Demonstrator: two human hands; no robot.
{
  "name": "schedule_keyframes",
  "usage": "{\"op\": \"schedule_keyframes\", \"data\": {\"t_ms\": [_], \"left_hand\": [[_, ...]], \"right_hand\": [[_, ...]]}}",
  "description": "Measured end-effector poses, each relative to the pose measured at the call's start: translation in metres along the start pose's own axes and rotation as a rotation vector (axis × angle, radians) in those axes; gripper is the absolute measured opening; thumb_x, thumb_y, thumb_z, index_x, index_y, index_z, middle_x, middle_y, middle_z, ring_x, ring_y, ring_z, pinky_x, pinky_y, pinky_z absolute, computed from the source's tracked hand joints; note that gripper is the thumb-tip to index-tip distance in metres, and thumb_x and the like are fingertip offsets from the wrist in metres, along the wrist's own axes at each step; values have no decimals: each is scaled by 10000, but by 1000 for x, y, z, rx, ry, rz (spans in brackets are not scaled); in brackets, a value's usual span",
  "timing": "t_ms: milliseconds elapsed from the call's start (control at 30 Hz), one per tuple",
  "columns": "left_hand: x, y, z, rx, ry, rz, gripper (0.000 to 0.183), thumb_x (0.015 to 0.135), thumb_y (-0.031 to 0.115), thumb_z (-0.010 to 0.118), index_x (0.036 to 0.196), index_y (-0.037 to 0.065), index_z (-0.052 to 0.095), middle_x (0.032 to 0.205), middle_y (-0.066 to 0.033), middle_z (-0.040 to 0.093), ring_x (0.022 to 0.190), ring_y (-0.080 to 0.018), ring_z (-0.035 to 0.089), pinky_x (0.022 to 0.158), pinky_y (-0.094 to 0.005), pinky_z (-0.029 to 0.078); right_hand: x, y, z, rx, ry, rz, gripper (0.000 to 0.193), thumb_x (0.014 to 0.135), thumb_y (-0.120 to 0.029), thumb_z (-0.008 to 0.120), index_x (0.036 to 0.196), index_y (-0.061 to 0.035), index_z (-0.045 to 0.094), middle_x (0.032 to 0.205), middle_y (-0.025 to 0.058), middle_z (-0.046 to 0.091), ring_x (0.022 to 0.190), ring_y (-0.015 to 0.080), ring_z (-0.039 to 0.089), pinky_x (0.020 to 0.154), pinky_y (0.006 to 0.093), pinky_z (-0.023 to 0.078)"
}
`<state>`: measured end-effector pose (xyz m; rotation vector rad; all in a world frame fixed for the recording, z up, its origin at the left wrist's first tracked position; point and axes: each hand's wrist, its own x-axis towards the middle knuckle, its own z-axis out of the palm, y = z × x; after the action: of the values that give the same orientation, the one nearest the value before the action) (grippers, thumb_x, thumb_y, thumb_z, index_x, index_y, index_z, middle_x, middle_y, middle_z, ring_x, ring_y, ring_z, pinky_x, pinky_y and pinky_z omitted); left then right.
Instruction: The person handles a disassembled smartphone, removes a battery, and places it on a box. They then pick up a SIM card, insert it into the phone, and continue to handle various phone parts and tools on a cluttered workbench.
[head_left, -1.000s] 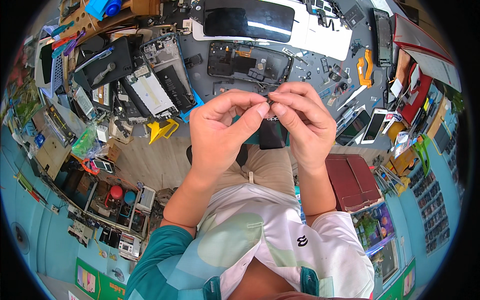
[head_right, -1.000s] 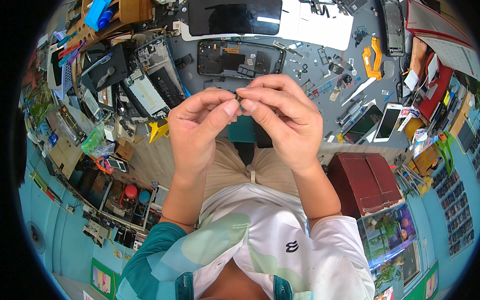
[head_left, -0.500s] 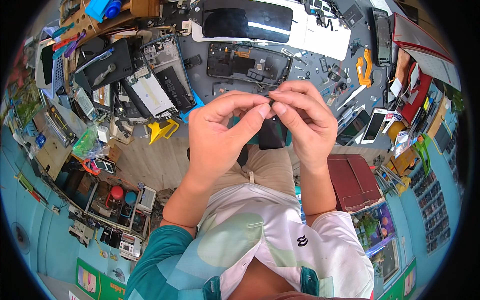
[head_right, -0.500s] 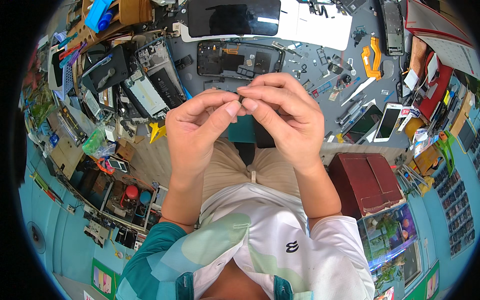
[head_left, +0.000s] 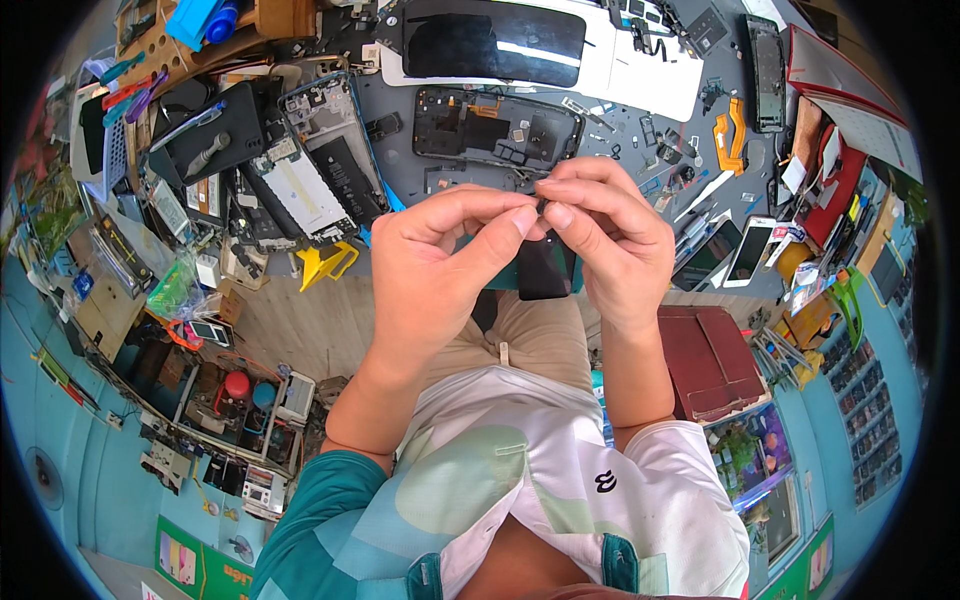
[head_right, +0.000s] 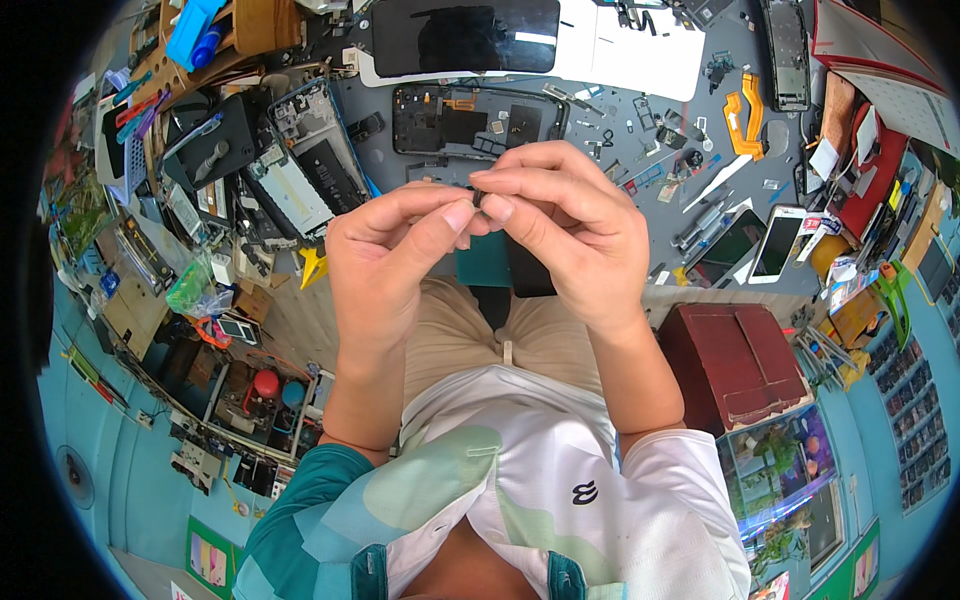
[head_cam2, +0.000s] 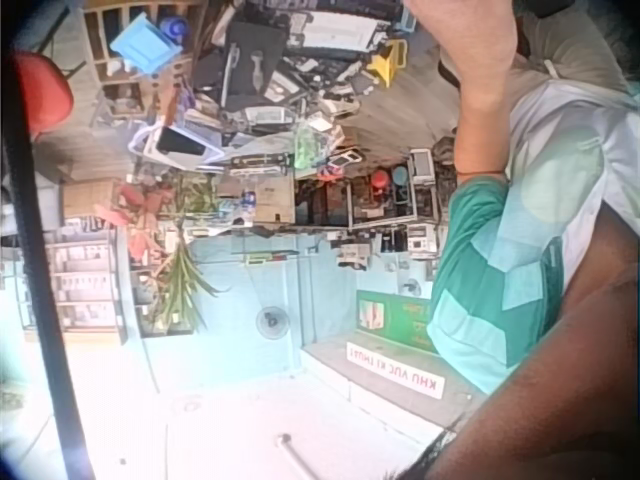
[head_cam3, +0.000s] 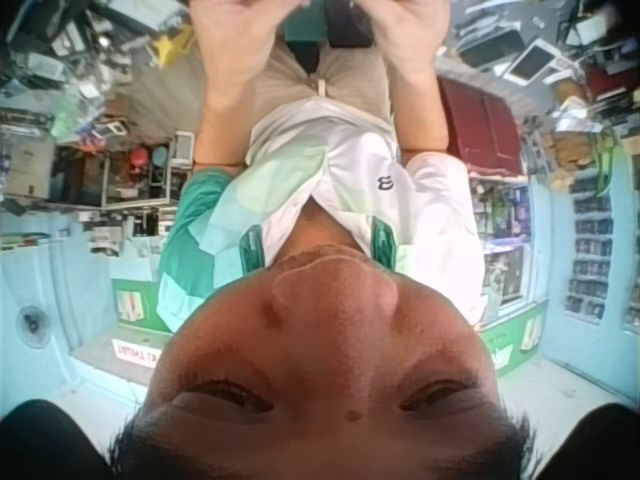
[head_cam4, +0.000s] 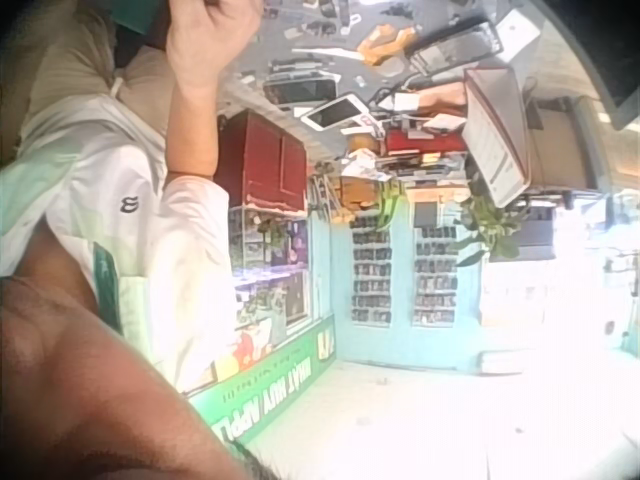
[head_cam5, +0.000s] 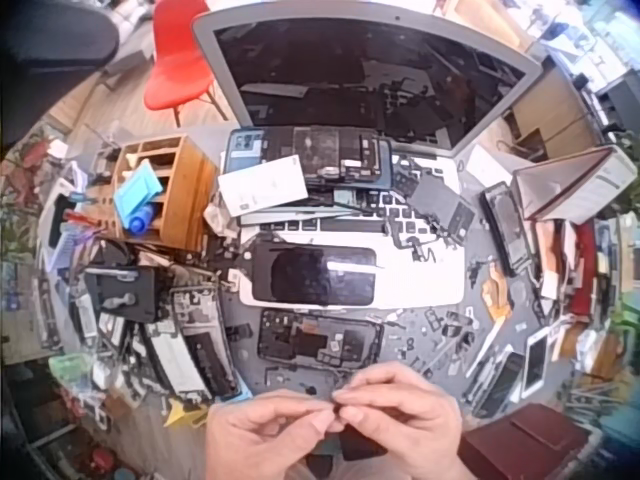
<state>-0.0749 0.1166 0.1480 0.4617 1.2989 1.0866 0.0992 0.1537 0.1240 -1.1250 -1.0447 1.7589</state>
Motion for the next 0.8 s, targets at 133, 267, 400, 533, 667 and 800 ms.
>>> {"op": "schedule_keyframes", "data": {"t_ms": [133,267,400,533,667,800], "left_hand": [[1,1,0,-2,7,-13,137,938,-20,689,1043,-63,764,937,-153,757,831,-159,701,737,-262,527],[1,2,0,-18,8,-24,133,938,-16,690,1038,-59,767,934,-149,759,831,-158,703,734,-261,526],[2,3,-1,-22,5,-36,130,940,-7,691,1033,-56,768,932,-141,761,833,-156,705,731,-259,526],[2,4,-3,-25,4,-42,129,943,6,694,1029,-55,769,935,-139,763,835,-154,707,731,-259,527],[2,4,-3,-36,9,-51,129,943,17,699,1025,-52,770,933,-140,763,832,-156,708,731,-260,528],[2,5,-3,-52,13,-62,135,946,33,702,1024,-54,767,928,-143,762,827,-156,708,727,-260,526]], "right_hand": [[2,-2,0,-7,-4,7,200,922,28,731,1119,41,760,1171,176,666,997,203,703,829,304,618],[3,-1,0,-17,1,8,201,919,19,739,1117,38,765,1168,174,671,1006,201,700,833,301,618],[4,0,0,-35,-2,-2,201,913,15,746,1112,28,772,1155,168,681,1011,199,697,834,293,605],[4,2,0,-51,-3,-24,204,908,13,752,1110,19,777,1146,160,688,1016,196,693,832,284,592],[5,1,1,-36,3,-10,207,907,8,755,1112,16,779,1144,155,689,1010,190,692,827,280,590],[5,0,2,-33,4,6,206,907,4,758,1111,15,781,1139,145,689,1004,181,691,825,278,589]]}}
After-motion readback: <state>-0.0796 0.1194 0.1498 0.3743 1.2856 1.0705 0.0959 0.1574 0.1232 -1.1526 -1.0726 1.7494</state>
